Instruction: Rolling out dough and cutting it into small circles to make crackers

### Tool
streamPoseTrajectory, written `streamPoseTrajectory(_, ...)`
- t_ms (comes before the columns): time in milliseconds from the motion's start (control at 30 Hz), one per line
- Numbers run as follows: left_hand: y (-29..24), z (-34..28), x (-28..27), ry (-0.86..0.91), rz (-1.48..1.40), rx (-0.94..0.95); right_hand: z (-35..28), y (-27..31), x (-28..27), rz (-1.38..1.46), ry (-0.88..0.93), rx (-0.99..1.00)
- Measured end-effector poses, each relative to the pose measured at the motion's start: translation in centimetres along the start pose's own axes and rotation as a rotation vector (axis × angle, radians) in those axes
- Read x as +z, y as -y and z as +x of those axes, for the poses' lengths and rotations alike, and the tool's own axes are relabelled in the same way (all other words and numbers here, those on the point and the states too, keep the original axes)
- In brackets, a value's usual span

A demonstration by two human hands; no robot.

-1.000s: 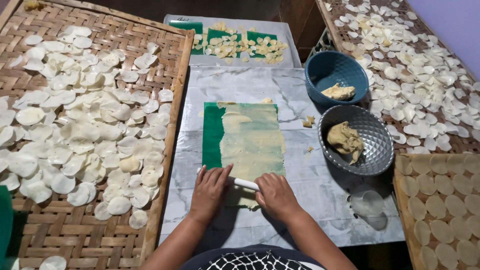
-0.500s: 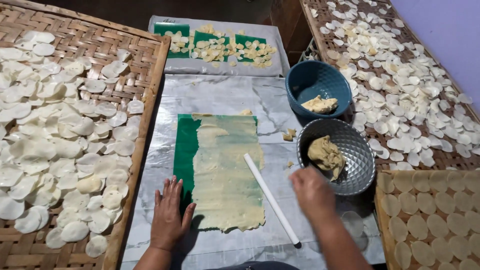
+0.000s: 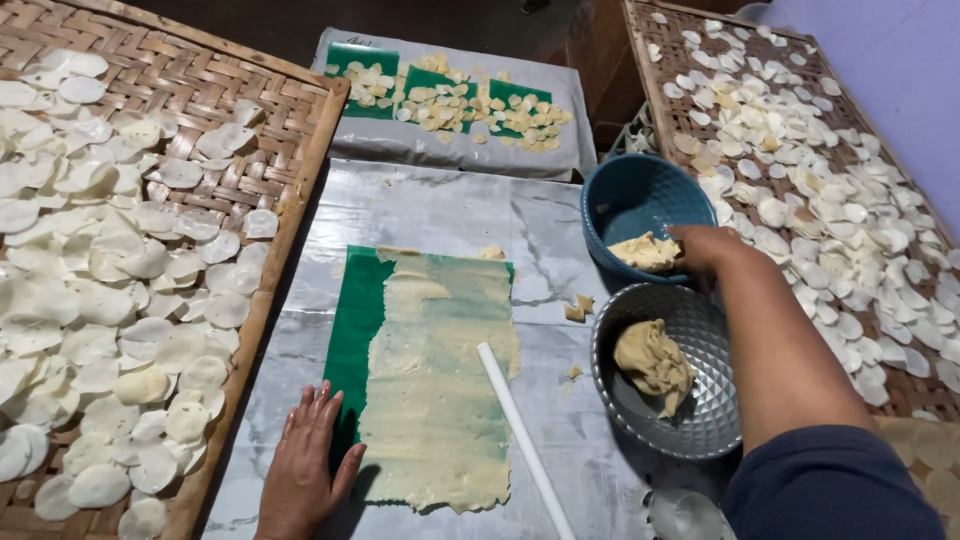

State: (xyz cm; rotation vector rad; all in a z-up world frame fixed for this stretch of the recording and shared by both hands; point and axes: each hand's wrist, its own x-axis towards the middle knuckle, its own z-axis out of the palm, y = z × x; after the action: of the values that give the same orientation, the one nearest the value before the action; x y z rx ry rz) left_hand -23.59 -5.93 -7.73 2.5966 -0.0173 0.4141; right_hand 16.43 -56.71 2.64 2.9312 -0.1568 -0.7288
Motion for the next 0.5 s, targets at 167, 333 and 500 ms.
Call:
streamPoseTrajectory(167,-0.3,0.4,-0.2,-0.024,0.024,-0.011,4.8,-2.3,3.5,-0.064,-0.042,-0.141)
streamPoseTrajectory(333,-0.4,0.6,-0.1,-0.029,0.050,-0.008,3.3,-1.8,3.7,-0.009,-0.120,-0.253)
streamPoseTrajectory(500,-0.6,0.5,-0.2,-0.046,0.052,-0.027,-3.1,1.8,0.5,-0.079,-0.176,-0.137)
